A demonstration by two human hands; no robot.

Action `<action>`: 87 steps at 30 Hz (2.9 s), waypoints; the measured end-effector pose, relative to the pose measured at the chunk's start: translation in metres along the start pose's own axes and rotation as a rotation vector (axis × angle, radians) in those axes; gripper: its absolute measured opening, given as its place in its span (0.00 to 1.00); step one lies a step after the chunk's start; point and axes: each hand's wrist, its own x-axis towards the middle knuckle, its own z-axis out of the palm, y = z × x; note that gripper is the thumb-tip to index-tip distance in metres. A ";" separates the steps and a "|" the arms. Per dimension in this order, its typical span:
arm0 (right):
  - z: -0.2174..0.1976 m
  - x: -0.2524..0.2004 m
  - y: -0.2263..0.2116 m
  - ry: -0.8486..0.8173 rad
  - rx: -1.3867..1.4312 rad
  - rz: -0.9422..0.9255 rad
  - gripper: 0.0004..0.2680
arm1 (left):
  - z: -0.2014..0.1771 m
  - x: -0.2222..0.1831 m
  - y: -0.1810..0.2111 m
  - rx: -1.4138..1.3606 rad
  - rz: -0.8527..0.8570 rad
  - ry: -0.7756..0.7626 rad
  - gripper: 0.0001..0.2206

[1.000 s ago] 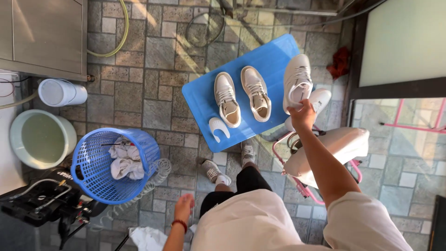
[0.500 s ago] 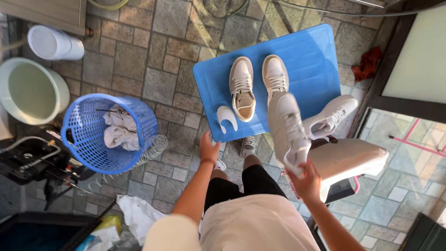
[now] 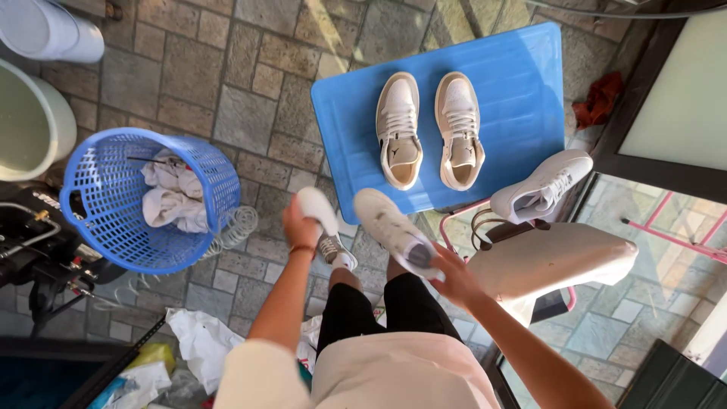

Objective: Inspecting white sneakers and inserting shoe shapers to maintain their form.

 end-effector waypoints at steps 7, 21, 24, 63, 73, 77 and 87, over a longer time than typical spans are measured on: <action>0.061 0.110 0.037 0.024 -0.079 -0.205 0.16 | -0.121 -0.079 0.010 -0.473 -0.315 -0.048 0.31; -0.072 0.070 0.131 1.076 -0.203 0.823 0.27 | -0.139 -0.213 0.053 -0.628 -0.523 -0.182 0.28; -0.145 0.076 0.084 0.862 0.039 0.907 0.30 | -0.149 -0.220 0.041 -0.612 -0.486 -0.179 0.29; -0.171 -0.051 -0.384 -0.153 0.431 -0.573 0.15 | -0.354 -0.118 0.255 -1.506 0.050 -0.457 0.29; -0.216 -0.060 -0.442 -0.131 0.101 -0.646 0.09 | -0.375 -0.131 0.230 -1.595 -0.093 -0.617 0.29; -0.188 -0.057 -0.441 0.102 0.106 -0.557 0.07 | -0.380 -0.137 0.244 -1.801 -0.222 -0.774 0.27; -0.153 -0.051 -0.428 0.475 0.186 -0.754 0.06 | -0.389 -0.157 0.242 -1.802 -0.229 -0.615 0.26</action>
